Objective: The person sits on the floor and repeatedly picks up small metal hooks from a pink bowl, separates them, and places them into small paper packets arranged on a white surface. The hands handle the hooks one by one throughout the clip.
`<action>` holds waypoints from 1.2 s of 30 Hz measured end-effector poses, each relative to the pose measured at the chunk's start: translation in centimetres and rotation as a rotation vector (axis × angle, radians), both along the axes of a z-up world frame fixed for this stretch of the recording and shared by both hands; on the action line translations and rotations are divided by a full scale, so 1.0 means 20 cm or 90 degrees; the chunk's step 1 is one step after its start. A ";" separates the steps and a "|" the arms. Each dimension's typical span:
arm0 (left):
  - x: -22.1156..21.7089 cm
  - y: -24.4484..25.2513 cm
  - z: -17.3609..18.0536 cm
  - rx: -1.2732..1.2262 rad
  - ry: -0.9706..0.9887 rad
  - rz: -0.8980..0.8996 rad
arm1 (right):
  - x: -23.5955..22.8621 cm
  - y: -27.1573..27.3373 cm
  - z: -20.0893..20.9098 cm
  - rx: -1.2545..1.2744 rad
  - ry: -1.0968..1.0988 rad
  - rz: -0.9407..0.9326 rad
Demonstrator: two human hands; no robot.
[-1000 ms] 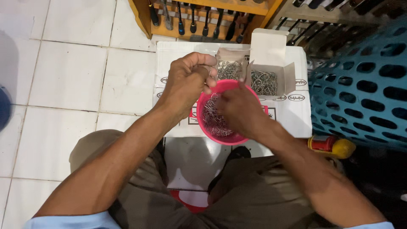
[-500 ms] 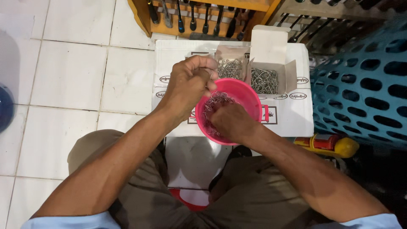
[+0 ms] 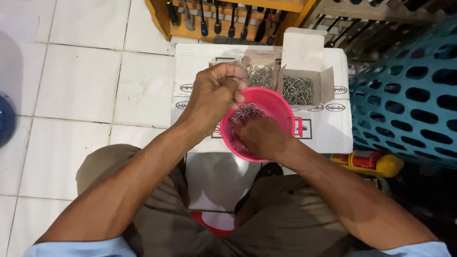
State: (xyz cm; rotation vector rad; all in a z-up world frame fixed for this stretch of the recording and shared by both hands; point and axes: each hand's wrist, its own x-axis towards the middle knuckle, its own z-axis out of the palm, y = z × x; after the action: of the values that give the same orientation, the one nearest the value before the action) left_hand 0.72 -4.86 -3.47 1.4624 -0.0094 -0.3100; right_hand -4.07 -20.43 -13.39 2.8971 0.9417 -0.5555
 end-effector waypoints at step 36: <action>-0.01 0.02 -0.05 0.022 0.064 -0.089 | 0.05 -0.18 0.56 0.504 0.244 -0.339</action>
State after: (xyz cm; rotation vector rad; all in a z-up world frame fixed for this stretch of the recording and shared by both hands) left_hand 0.52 -4.50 -4.43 1.4826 -0.0247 -0.4996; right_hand -3.01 -24.12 -2.21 3.8986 0.4442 -0.9794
